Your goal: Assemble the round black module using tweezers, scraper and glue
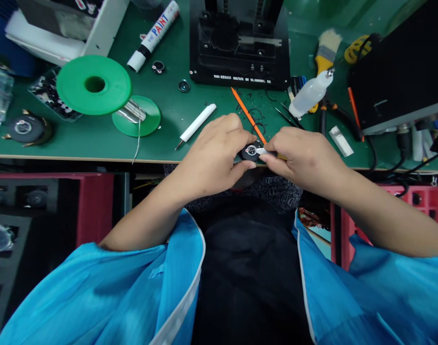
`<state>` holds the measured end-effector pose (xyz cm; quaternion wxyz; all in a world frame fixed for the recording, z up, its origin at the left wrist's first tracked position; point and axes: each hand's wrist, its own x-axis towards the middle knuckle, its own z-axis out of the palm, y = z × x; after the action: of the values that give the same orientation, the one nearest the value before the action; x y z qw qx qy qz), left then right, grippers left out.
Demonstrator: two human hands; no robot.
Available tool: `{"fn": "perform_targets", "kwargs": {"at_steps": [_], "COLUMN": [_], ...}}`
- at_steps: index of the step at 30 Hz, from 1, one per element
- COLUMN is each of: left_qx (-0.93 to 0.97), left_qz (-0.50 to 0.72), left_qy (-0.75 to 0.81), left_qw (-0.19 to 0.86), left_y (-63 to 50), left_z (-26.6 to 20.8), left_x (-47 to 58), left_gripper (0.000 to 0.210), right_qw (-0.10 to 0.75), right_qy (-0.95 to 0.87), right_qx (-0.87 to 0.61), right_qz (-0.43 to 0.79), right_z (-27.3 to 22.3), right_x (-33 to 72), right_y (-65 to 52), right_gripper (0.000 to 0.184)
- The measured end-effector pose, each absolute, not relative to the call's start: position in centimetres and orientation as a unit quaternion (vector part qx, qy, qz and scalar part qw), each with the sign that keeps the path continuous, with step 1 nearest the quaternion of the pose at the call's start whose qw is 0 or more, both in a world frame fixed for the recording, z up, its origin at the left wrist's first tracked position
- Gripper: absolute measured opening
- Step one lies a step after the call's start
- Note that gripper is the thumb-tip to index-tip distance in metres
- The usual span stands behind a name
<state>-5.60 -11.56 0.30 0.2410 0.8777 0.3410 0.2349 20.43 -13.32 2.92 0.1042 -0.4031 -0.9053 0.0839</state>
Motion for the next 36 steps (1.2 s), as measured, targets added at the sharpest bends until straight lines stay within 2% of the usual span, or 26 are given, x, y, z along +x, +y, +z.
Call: {"fn": "perform_targets", "kwargs": {"at_steps": [10,18,22,28,36], "left_qx": [0.884,0.888,0.883,0.874,0.868], "left_qz": [0.229,0.219,0.227,0.233,0.236], "left_qy": [0.342,0.342,0.345,0.347,0.348], "left_qw": [0.224,0.216,0.224,0.246,0.265], "left_y": [-11.6,-11.5,-11.5,-11.6,-11.5], "left_z": [0.1,0.1,0.1,0.2,0.4], "left_x": [-5.7,-5.6,-5.6,-5.5,-5.5], "left_gripper": [0.027,0.025,0.025,0.023,0.023], "right_qw": [0.013,0.001,0.037,0.154,0.161], "right_qy": [-0.902,-0.908,-0.911,-0.909,-0.907], "right_qx": [-0.427,-0.414,-0.402,-0.376,-0.383], "right_qz": [0.055,0.067,0.083,0.098,0.075], "right_z": [5.0,5.6,4.4,1.2,0.7], "right_x": [19.6,19.5,20.2,21.4,21.3], "right_y": [-13.3,-12.8,-12.7,-12.3,-12.8], "right_gripper": [0.021,0.021,0.024,0.029,0.034]}}
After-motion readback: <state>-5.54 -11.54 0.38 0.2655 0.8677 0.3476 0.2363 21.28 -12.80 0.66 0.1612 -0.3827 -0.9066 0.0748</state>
